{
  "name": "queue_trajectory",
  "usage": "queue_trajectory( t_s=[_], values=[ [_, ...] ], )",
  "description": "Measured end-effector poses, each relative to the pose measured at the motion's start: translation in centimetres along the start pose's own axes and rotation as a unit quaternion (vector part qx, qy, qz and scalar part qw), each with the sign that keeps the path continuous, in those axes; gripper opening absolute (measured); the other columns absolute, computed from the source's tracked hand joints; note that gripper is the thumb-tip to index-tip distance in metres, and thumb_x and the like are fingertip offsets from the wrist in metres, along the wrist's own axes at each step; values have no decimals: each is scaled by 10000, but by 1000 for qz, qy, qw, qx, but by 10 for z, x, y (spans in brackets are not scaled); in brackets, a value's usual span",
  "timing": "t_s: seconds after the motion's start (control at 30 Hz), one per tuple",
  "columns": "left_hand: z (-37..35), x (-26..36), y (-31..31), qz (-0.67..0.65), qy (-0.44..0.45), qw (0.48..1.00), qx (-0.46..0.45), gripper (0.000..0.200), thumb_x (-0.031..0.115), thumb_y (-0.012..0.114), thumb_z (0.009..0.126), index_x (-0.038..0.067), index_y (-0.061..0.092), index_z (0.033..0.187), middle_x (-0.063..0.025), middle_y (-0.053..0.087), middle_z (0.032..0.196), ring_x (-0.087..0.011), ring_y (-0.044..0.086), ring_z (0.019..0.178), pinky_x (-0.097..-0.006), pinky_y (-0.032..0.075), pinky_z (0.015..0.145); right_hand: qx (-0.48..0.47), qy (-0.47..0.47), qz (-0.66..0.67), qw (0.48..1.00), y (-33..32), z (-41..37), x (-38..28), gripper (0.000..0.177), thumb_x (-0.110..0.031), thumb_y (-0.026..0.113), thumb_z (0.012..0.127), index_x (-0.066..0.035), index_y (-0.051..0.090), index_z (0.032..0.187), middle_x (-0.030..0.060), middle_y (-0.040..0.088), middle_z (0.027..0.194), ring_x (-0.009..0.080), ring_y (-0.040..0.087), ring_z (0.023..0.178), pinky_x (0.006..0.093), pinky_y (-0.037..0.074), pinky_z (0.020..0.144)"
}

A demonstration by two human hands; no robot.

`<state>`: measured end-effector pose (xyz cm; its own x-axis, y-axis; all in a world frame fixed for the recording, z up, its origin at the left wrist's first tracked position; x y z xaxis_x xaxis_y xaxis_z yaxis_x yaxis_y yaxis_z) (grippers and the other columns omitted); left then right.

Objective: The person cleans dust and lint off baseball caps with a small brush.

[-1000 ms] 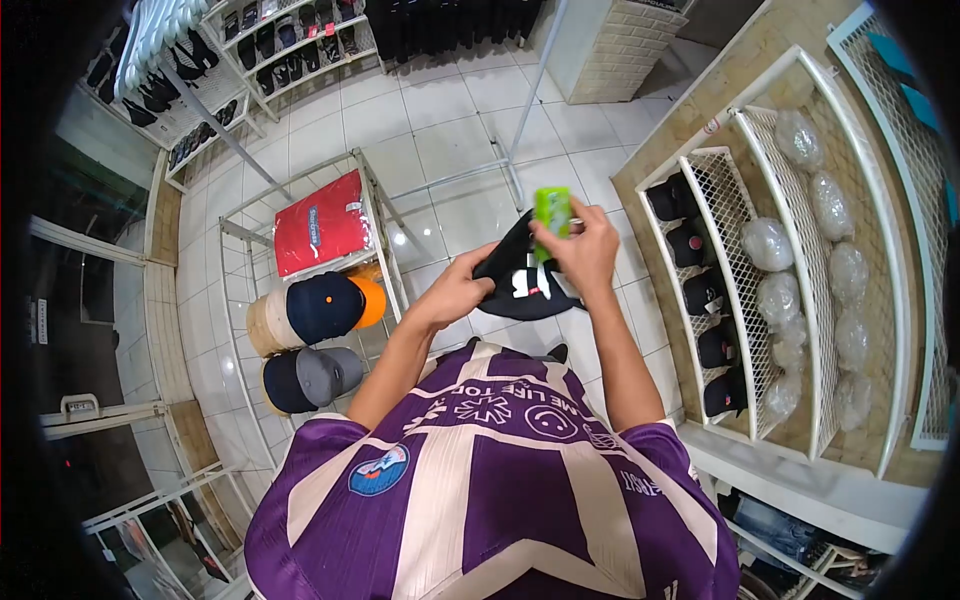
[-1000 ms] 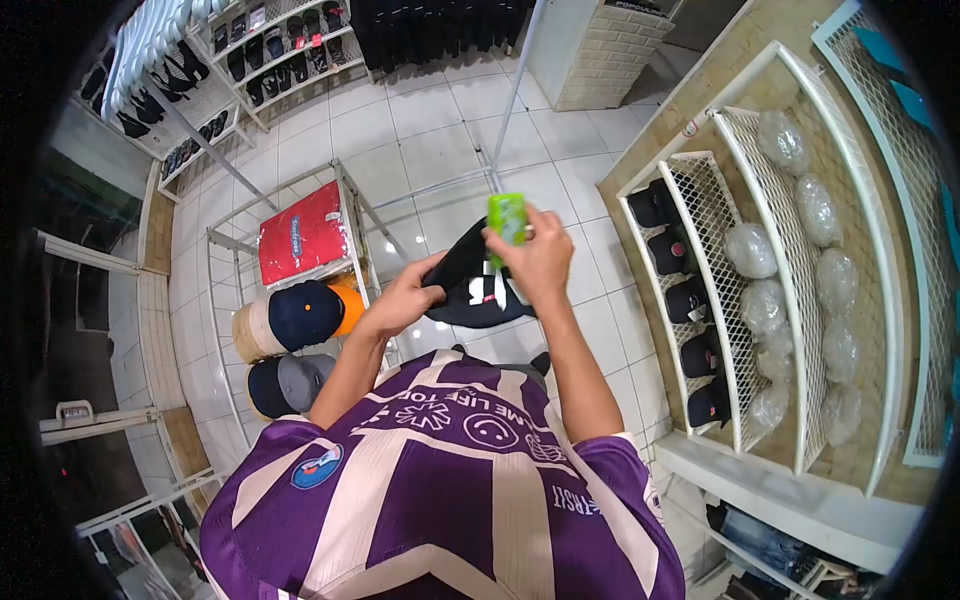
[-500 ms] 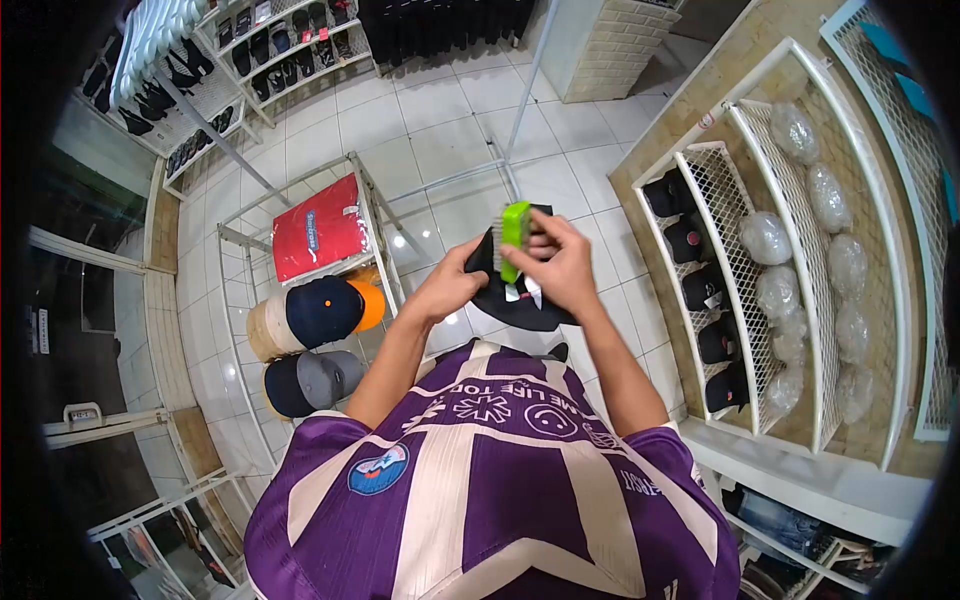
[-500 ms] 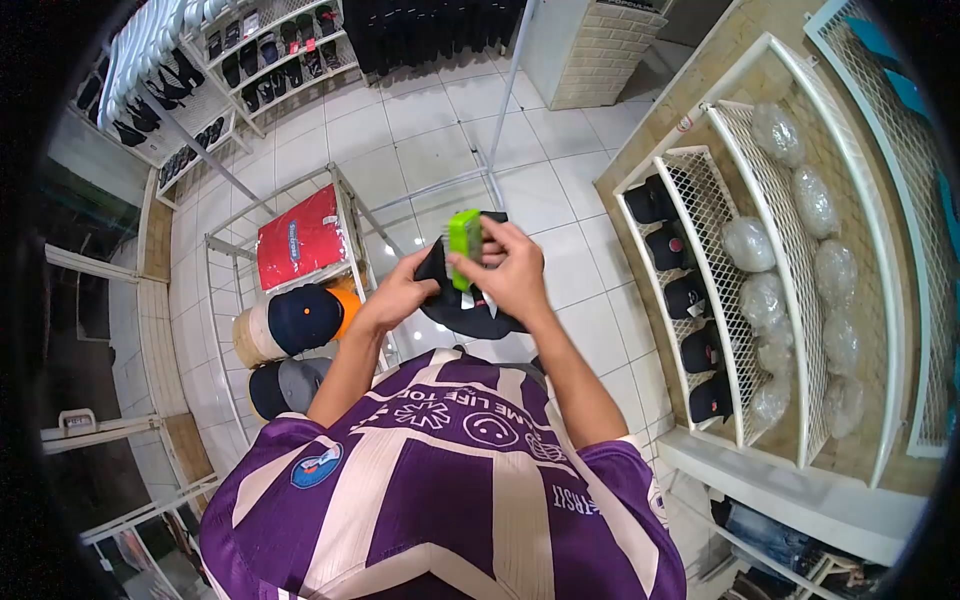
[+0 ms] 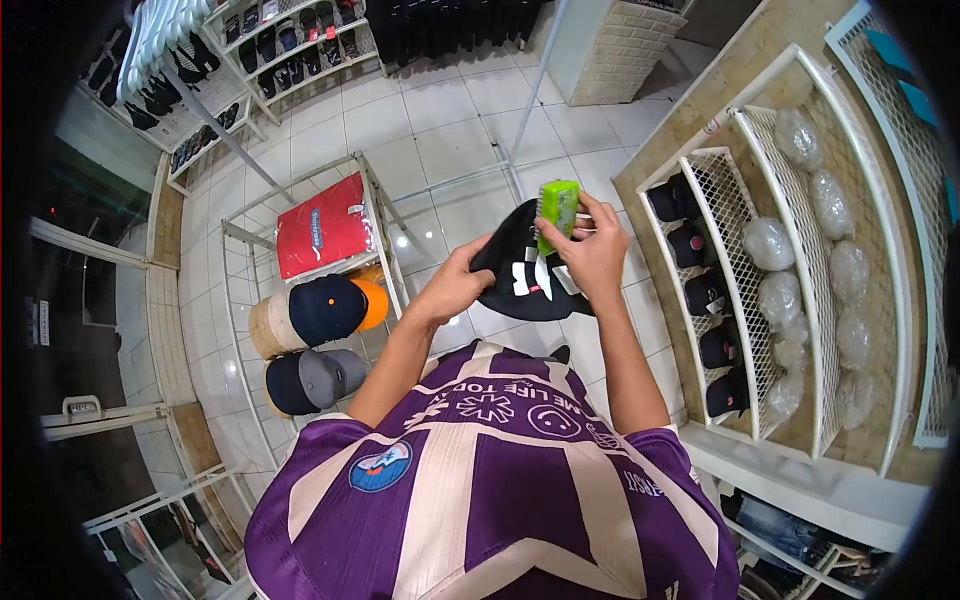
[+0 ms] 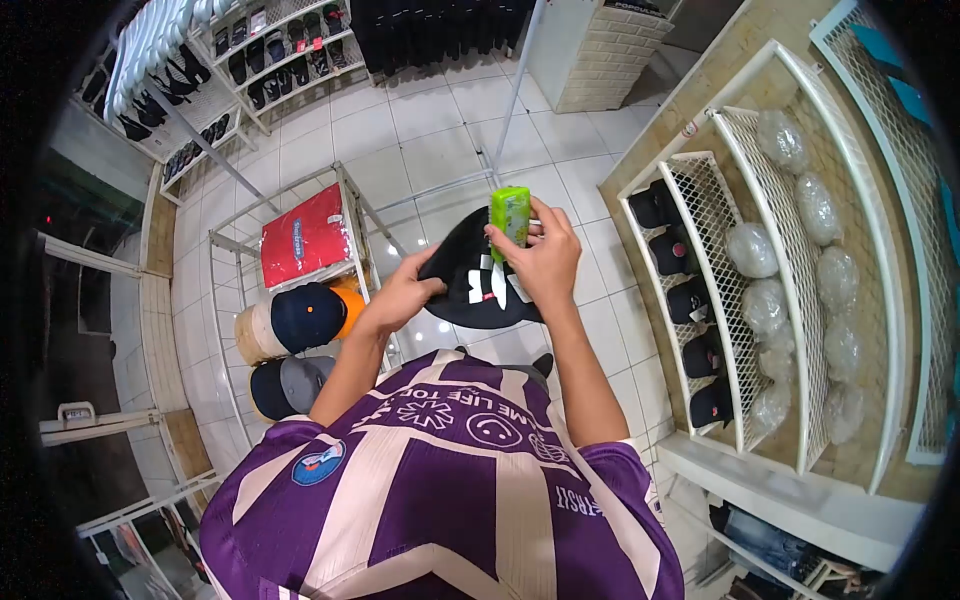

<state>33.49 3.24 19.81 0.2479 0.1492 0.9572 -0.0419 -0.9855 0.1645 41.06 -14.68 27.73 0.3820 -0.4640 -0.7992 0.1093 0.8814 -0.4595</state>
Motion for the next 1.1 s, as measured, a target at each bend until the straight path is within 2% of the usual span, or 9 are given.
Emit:
queue_trajectory(
  t_s=[0.1,0.2,0.4,0.47,0.73,0.8,0.87,0.97,1.1],
  values=[
    [4,2,7,120,32,992,-25,646,-78,511,781,-13,507,1424,-50,664,1090,-122,606,958,-254,489,857,-99,-2,-17,995,36,-18,-3,595,-211,885,765,81,641,1223,137,644,1007,224,728,864,318,612,731],
    [4,6,1,103,8,994,-19,666,-47,540,790,9,490,1451,-42,663,1113,-124,606,999,-257,479,905,-147,43,196,969,45,-21,10,592,-198,884,772,106,635,1214,144,646,1038,218,732,899,316,630,761],
    [5,2,11,48,34,996,-70,639,-57,541,790,-2,506,1426,-51,658,1125,-126,609,1016,-253,478,918,-90,-15,-88,992,22,-3,-12,533,-193,888,765,62,667,1177,128,654,984,203,724,812,289,622,722],
    [3,16,4,123,28,992,-12,624,-57,546,792,-8,515,1413,-54,658,1125,-124,607,1007,-249,479,903,-147,48,173,973,46,-19,-5,531,-162,888,759,58,670,1191,114,637,995,168,695,792,271,611,716],
    [6,5,6,102,50,992,-51,639,-61,502,780,10,533,1414,-30,663,1043,-102,597,918,-247,489,832,-19,-36,-48,998,17,0,-9,605,-291,902,728,52,675,1172,131,666,981,176,693,768,330,595,682],
    [10,1,3,118,36,991,-53,634,-68,513,778,9,543,1406,-28,668,1072,-99,601,928,-240,489,830,-106,12,69,992,42,-13,-2,577,-236,895,742,57,661,1179,94,662,968,150,677,760,300,573,673],
    [15,-1,-15,-7,74,997,4,628,-65,530,779,6,547,1403,-23,668,1090,-100,609,932,-242,493,838,-179,122,307,927,56,-16,24,541,-134,879,761,43,645,1216,72,663,990,122,659,761,276,569,680],
    [13,-3,-37,-98,60,993,35,585,-82,583,808,-8,537,1386,-49,676,1105,-130,651,939,-266,525,864,-49,11,186,981,-21,11,4,470,-59,845,793,45,626,1196,66,659,1032,119,643,890,264,540,795],
    [3,3,-64,-251,86,961,74,514,-49,688,813,10,548,1304,-85,685,1084,-169,693,932,-311,571,868,16,87,370,925,-83,20,23,442,-104,726,850,38,573,1240,89,659,1089,136,633,953,282,516,872]
  ],
)
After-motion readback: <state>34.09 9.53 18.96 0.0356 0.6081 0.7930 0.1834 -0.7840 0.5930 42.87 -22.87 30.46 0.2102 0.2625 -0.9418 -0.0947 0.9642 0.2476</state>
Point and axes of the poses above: each hand's wrist, its own z-axis towards the middle knuckle, its own y-axis out of the palm, x = y × z, the point moved 9 cm from there along z, towards the middle knuckle
